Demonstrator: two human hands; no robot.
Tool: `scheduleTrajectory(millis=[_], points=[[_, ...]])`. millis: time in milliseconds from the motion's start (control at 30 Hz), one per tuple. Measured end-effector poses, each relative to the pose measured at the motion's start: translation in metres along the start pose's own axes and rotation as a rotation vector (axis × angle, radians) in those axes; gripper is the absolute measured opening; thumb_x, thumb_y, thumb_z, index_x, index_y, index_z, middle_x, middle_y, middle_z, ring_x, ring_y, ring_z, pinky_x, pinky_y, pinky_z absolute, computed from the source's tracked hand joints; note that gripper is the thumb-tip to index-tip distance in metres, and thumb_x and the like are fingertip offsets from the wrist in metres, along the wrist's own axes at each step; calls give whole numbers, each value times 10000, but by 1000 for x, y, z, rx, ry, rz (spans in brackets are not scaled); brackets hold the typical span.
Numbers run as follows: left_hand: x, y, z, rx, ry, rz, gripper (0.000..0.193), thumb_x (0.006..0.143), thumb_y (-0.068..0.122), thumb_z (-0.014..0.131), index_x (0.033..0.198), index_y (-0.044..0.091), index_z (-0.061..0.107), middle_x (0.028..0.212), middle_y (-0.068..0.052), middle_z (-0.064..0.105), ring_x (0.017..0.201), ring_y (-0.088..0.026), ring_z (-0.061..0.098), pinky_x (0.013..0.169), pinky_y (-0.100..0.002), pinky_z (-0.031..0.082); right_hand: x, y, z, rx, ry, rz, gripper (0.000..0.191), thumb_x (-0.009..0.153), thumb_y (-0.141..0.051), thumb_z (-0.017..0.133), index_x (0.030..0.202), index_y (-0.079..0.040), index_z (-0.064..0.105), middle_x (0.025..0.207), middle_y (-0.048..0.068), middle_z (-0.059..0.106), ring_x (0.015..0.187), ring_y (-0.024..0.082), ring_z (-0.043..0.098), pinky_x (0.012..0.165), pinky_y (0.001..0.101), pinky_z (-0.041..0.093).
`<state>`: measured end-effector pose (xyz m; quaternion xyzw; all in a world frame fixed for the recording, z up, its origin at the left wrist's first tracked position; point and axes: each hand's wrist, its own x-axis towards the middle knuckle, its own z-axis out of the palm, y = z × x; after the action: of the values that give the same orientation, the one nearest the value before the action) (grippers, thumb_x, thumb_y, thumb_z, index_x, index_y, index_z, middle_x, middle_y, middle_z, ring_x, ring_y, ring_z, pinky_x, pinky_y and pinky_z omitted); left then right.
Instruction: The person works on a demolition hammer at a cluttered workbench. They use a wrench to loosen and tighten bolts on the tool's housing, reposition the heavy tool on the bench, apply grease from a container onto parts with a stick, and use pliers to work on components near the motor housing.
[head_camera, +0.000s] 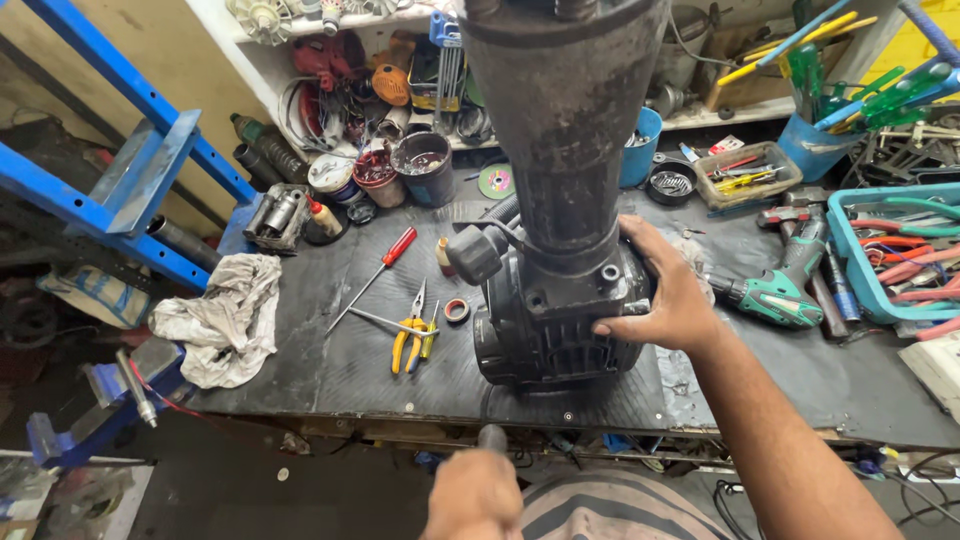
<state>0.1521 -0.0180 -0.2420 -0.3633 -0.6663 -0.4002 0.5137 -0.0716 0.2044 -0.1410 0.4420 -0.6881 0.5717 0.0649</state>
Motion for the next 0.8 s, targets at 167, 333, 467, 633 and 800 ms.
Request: scheduleTrajectory(millis=[167,333,467,633,800], points=[[2,-15,16,230,-161,-404,152,912,127,582,975,-11,573,759,-158,623,675,-384,642,613,-465,514,-6,-6,3,22,-15,19,1062,568,-342,927,1454,39,483,1396,135,565,1347,238,529,1178,356,381],[-16,-3,27,254,-154,-577,110,920,113,561,970,16,572,770,-164,629,672,-389,641,604,-460,514,-8,-4,4,-88,30,-48,1101,543,-347,930,1456,45,455,1421,136,546,1356,236,509,1189,356,359],[-8,5,29,99,-112,-407,229,959,86,607,1107,-67,524,783,-103,673,645,-322,666,604,-441,540,-10,1,6,24,17,7,1078,570,-340,931,1464,31,457,1408,126,557,1352,217,514,1184,347,370],[18,2,30,44,-52,-294,296,961,55,641,1118,-56,416,829,-121,677,662,-306,681,593,-431,568,-11,2,4,58,-8,38,1086,575,-352,948,1475,11,460,1398,115,574,1339,203,526,1186,336,397],[30,9,37,106,-210,-495,260,882,67,641,1117,-8,563,778,-116,631,638,-331,646,584,-455,531,-11,2,-11,-40,-93,-94,1218,554,-395,942,1534,37,361,1506,172,466,1436,269,427,1213,388,315]])
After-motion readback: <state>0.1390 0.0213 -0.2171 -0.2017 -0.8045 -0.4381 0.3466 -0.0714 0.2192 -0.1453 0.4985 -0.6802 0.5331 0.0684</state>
